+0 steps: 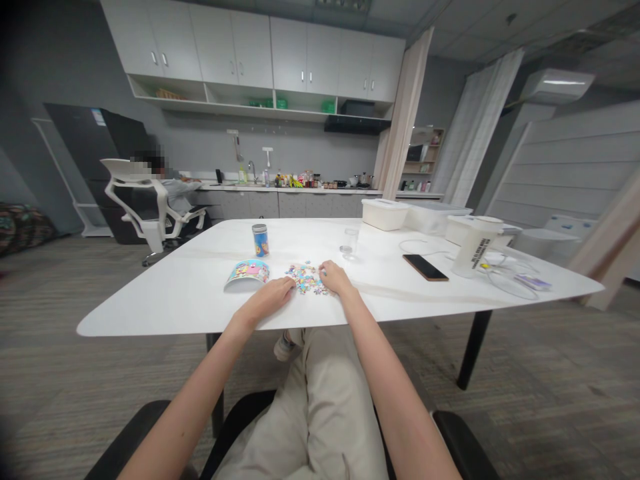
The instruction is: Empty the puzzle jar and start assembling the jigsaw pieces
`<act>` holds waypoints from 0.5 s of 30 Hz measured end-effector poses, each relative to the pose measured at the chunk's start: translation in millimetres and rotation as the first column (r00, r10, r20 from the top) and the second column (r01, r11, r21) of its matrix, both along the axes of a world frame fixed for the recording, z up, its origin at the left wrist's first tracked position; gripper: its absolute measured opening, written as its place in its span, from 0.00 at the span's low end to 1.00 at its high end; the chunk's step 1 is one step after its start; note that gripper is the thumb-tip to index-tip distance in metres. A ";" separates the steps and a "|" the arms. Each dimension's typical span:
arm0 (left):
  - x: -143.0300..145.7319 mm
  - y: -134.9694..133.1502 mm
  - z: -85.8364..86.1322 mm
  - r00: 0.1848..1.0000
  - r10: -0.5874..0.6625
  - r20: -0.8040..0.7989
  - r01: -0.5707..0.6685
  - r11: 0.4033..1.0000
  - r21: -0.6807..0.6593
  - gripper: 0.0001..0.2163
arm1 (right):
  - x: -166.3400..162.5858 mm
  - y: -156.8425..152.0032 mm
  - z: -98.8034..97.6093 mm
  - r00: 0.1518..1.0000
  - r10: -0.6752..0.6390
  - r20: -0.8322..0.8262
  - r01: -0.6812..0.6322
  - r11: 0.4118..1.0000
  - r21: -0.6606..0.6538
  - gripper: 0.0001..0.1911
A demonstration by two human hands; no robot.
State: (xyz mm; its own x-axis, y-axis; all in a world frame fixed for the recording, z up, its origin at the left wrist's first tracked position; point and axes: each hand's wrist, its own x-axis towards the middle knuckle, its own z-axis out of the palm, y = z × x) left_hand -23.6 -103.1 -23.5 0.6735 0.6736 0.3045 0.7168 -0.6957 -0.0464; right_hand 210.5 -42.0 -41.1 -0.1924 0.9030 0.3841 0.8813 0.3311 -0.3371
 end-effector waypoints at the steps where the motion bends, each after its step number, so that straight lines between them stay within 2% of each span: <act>1: 0.0 0.9 -1.0 1.000 0.003 0.005 -0.003 1.000 0.006 0.11 | 0.4 0.3 -0.3 1.000 0.001 -0.001 -0.001 1.000 0.005 0.13; 9: -0.6 3.2 -2.9 1.000 -0.010 0.013 0.009 1.000 0.015 0.08 | 1.2 1.2 0.1 0.997 0.037 -0.074 -0.035 0.999 0.033 0.07; 13: -0.1 0.1 -0.5 1.000 0.000 0.004 0.000 1.000 0.026 0.07 | 0.6 0.2 4.2 0.982 0.145 -0.119 -0.130 0.983 0.127 0.07; 15: 0.2 -1.0 0.3 1.000 0.010 -0.005 -0.010 0.999 0.031 0.07 | 0.3 -0.6 6.5 0.980 0.151 -0.130 -0.129 0.979 0.160 0.06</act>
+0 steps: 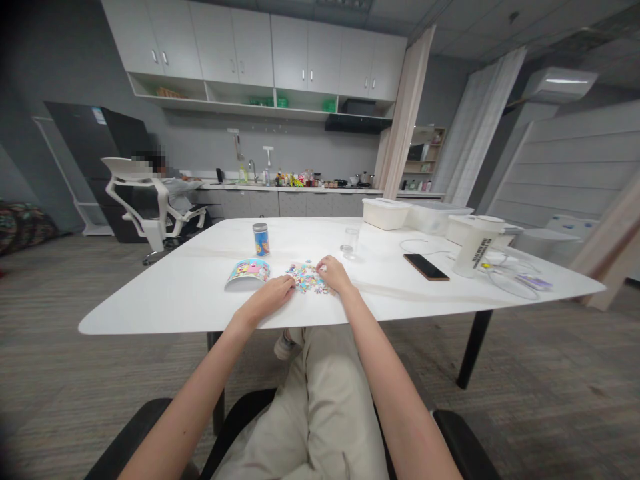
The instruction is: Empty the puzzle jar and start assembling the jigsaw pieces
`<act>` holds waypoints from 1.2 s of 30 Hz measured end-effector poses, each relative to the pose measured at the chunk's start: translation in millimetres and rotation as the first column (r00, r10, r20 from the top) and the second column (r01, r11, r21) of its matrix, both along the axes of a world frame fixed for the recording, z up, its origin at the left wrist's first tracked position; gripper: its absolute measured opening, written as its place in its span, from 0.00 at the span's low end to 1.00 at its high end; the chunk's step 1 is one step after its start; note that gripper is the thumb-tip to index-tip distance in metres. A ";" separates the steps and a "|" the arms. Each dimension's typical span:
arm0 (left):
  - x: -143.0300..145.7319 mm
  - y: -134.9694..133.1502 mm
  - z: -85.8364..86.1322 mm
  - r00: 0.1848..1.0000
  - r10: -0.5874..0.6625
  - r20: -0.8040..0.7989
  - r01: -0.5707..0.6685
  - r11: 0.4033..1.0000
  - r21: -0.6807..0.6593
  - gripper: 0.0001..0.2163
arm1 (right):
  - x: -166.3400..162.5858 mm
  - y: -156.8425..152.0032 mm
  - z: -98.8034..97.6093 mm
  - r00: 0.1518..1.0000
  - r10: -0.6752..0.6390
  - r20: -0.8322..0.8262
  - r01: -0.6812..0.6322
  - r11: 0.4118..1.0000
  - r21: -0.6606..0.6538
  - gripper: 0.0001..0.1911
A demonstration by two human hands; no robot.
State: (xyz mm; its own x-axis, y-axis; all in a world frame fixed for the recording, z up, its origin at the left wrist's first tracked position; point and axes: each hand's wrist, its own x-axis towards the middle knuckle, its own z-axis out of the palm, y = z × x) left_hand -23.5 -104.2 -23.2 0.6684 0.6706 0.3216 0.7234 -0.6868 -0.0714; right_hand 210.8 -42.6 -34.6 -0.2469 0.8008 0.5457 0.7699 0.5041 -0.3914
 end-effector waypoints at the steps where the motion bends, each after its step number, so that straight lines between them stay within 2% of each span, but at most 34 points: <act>1: 0.1 -0.4 0.3 1.000 0.005 -0.005 -0.005 1.000 0.000 0.07 | -0.1 -0.4 0.9 1.000 -0.018 -0.004 0.018 1.000 0.003 0.06; 4: 0.1 -0.7 0.5 1.000 0.017 -0.016 -0.018 1.000 -0.004 0.07 | -0.5 -1.7 2.0 0.998 -0.057 0.012 0.057 0.996 -0.063 0.07; 8: 0.1 -0.7 0.0 1.000 0.026 -0.017 -0.026 1.000 -0.001 0.07 | -1.2 -2.2 1.3 0.999 -0.028 0.031 0.032 0.989 -0.147 0.09; 14: 0.5 -3.0 2.8 1.000 0.012 -0.006 -0.012 1.000 -0.006 0.11 | -0.7 0.8 -0.6 0.997 -0.072 0.017 0.074 0.993 -0.092 0.17; 19: 0.7 -4.7 4.9 1.000 0.020 -0.018 -0.020 1.000 -0.003 0.09 | 0.5 0.9 -1.8 0.993 -0.106 0.049 0.109 0.990 -0.087 0.16; 22: 1.0 -3.5 2.6 1.000 0.019 -0.010 -0.019 1.000 0.013 0.07 | -2.6 0.2 -0.6 0.993 -0.078 0.090 0.082 0.996 -0.046 0.15; 25: 1.1 -1.9 -0.3 1.000 0.009 -0.010 -0.009 0.999 0.032 0.07 | -11.7 1.7 3.8 0.984 0.009 0.178 -0.009 1.000 -0.001 0.15; 28: 1.3 -2.0 -0.3 1.000 0.003 -0.013 -0.003 0.999 0.034 0.07 | -26.8 6.8 10.4 0.956 0.068 0.285 -0.057 0.997 -0.047 0.16; 32: 1.5 -5.1 3.5 1.000 -0.001 -0.009 0.001 1.000 0.015 0.08 | -50.2 17.4 15.7 0.941 0.064 0.333 -0.016 0.989 -0.145 0.17; 36: 1.0 -7.3 5.4 1.000 -0.003 -0.014 0.002 1.000 -0.005 0.09 | -66.1 25.2 16.0 0.947 0.018 0.320 0.040 0.984 -0.174 0.14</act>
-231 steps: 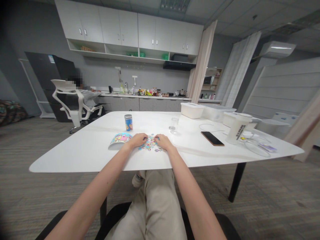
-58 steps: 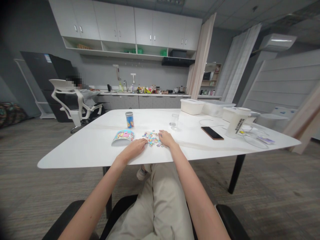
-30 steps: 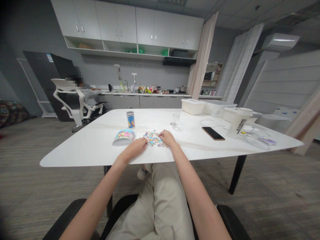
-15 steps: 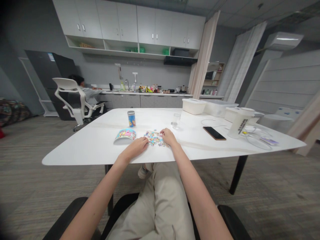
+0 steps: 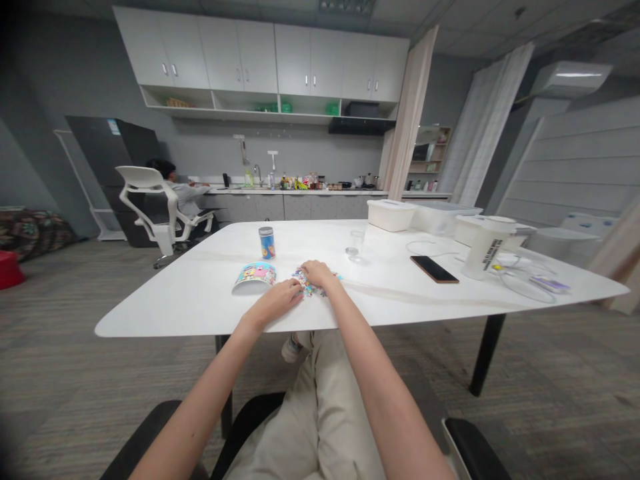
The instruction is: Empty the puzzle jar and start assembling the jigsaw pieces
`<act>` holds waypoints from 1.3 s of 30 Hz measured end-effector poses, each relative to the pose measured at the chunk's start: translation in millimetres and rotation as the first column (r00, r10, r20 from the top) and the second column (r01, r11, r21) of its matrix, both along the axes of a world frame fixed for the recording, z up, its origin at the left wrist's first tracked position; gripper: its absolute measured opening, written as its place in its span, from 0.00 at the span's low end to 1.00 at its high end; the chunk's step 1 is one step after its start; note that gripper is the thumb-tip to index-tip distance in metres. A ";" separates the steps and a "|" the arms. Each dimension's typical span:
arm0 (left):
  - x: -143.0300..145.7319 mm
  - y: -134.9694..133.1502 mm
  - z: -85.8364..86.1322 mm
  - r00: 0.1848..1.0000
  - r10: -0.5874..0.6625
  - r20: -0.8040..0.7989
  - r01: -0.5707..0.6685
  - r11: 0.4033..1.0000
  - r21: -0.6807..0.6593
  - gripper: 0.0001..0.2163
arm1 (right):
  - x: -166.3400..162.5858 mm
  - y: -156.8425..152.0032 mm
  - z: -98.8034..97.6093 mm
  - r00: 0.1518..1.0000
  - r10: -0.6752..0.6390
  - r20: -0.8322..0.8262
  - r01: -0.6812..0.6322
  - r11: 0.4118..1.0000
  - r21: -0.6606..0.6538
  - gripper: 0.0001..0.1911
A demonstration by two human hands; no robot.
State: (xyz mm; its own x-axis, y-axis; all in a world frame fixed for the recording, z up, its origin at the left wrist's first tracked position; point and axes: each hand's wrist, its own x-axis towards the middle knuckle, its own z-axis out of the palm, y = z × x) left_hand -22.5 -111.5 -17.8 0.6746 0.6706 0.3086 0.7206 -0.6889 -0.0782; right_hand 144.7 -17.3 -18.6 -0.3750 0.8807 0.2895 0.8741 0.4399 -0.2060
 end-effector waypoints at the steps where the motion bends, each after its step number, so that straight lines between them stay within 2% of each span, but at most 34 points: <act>1: -0.1 0.0 -0.2 1.000 0.000 0.001 0.000 1.000 0.000 0.09 | -2.0 1.0 0.0 1.000 -0.012 -0.001 0.012 1.000 0.000 0.14; 7: 0.8 2.7 -3.5 1.000 0.015 0.022 -0.015 1.000 0.010 0.09 | -3.6 2.6 2.4 0.997 -0.069 -0.027 0.070 0.998 0.006 0.13; 17: 0.4 3.0 -4.5 1.000 0.027 -0.007 -0.026 0.999 0.029 0.08 | 12.0 -1.9 9.3 0.997 -0.015 -0.075 0.015 1.000 -0.008 0.14; 25: 0.2 5.5 -7.1 1.000 0.029 -0.002 -0.029 0.999 0.035 0.08 | 22.3 -7.1 7.0 0.984 -0.054 -0.168 0.083 0.981 0.176 0.10; 30: -0.3 5.7 -7.3 1.000 0.030 0.006 -0.030 0.999 0.026 0.08 | 12.4 -16.7 8.4 0.994 -0.032 -0.100 0.050 0.981 0.189 0.10; 34: -0.1 4.0 -5.4 0.999 0.033 0.016 -0.033 0.999 0.017 0.07 | 6.1 -21.9 9.1 0.996 -0.062 -0.063 0.074 0.976 0.203 0.11; 39: 0.9 2.2 -2.7 0.999 0.045 0.015 -0.045 0.999 -0.003 0.07 | 3.5 -22.8 4.7 0.999 -0.045 0.029 0.041 0.993 0.111 0.14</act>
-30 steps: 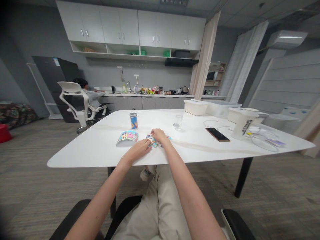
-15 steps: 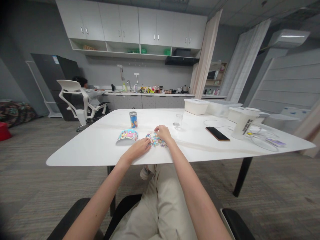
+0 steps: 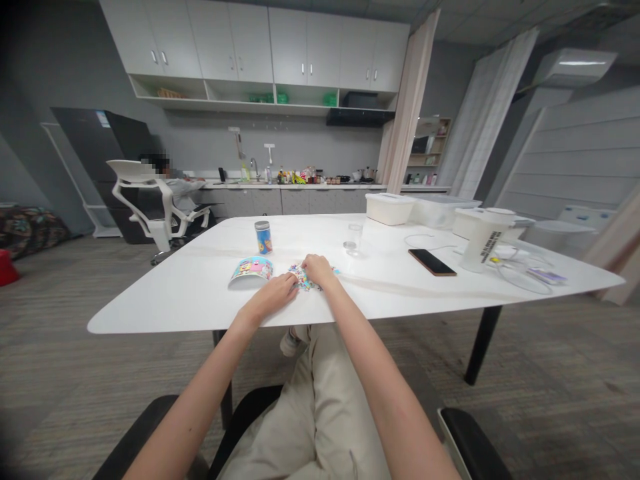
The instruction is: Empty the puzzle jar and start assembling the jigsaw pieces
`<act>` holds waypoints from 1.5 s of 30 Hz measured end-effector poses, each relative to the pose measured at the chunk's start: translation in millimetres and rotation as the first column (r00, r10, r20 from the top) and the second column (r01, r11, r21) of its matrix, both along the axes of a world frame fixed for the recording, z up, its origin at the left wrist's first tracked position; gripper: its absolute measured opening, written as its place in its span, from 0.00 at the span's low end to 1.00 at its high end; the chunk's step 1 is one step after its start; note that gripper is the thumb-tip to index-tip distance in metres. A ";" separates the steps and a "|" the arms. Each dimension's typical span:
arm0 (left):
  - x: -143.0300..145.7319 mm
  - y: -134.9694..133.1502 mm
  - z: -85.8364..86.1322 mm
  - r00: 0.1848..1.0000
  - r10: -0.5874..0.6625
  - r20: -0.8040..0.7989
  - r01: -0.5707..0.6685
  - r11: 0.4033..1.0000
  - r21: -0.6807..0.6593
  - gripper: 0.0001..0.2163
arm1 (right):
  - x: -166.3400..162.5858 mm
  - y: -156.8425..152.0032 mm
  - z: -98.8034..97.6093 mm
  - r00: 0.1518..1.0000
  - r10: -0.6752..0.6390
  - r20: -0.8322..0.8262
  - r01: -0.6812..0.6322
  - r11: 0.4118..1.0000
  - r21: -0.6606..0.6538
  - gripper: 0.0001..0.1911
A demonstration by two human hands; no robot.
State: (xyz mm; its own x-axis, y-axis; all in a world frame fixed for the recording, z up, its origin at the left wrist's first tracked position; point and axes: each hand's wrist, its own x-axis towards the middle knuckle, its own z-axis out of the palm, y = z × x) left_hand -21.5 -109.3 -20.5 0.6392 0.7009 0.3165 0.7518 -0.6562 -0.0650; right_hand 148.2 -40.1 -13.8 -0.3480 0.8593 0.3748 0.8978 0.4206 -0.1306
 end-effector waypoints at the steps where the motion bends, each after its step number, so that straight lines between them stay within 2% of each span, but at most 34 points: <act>1: 0.1 -0.2 0.5 1.000 0.000 0.000 0.000 1.000 -0.004 0.07 | 0.2 0.0 -1.1 1.000 0.004 0.002 -0.004 1.000 -0.010 0.15; 5: 0.1 -0.4 2.1 1.000 0.009 -0.005 -0.010 1.000 -0.014 0.07 | 6.0 1.3 -4.1 0.997 -0.011 -0.076 0.014 0.999 0.035 0.18; 8: -0.8 0.4 2.0 1.000 0.000 -0.014 0.000 1.000 -0.012 0.08 | 18.3 5.0 -6.2 0.970 -0.085 -0.229 0.106 0.991 0.081 0.19; 11: -1.5 1.3 0.6 1.000 -0.019 -0.016 0.019 1.000 -0.008 0.09 | 37.2 10.0 -9.9 0.902 -0.225 -0.369 0.246 0.969 0.010 0.21; 14: -0.8 0.6 0.5 1.000 -0.009 -0.023 0.009 1.000 0.015 0.10 | 55.8 14.1 -14.3 0.847 -0.356 -0.395 0.341 0.933 -0.111 0.20; 17: 0.9 -2.9 4.0 0.997 0.066 -0.040 -0.063 0.994 0.084 0.10 | 66.4 16.7 -17.4 0.829 -0.407 -0.383 0.370 0.913 -0.170 0.18; 21: 2.0 -3.1 12.2 0.972 0.231 -0.043 -0.220 0.959 0.180 0.13 | 66.3 19.3 -18.8 0.827 -0.414 -0.380 0.354 0.909 -0.218 0.15; 24: 3.2 11.7 19.0 0.938 0.345 -0.035 -0.333 0.925 0.184 0.18 | 62.5 19.9 -18.9 0.831 -0.405 -0.381 0.340 0.912 -0.228 0.16; 26: 5.7 29.3 23.5 0.926 0.375 -0.049 -0.363 0.918 0.159 0.18 | 61.2 19.4 -19.0 0.833 -0.399 -0.382 0.336 0.915 -0.224 0.17; 28: 9.4 49.1 26.6 0.931 0.351 -0.103 -0.339 0.933 0.121 0.16 | 61.3 18.6 -19.4 0.835 -0.398 -0.380 0.337 0.916 -0.218 0.16; 33: 16.2 80.5 21.2 0.977 0.161 -0.143 -0.157 0.987 0.036 0.14 | 64.9 17.2 -21.4 0.840 -0.400 -0.367 0.347 0.916 -0.203 0.16; 36: 15.4 80.8 14.3 0.984 0.107 -0.142 -0.108 0.994 0.003 0.14 | 65.8 16.9 -22.0 0.849 -0.388 -0.359 0.334 0.920 -0.205 0.16; 41: 9.6 72.1 11.8 0.989 0.104 -0.101 -0.104 0.995 0.003 0.14 | 64.7 14.7 -20.9 0.864 -0.349 -0.363 0.286 0.933 -0.218 0.12; 45: 5.2 71.5 10.3 0.993 0.114 0.020 -0.113 0.993 -0.029 0.10 | 65.1 11.1 -19.6 0.864 -0.326 -0.384 0.256 0.941 -0.223 0.12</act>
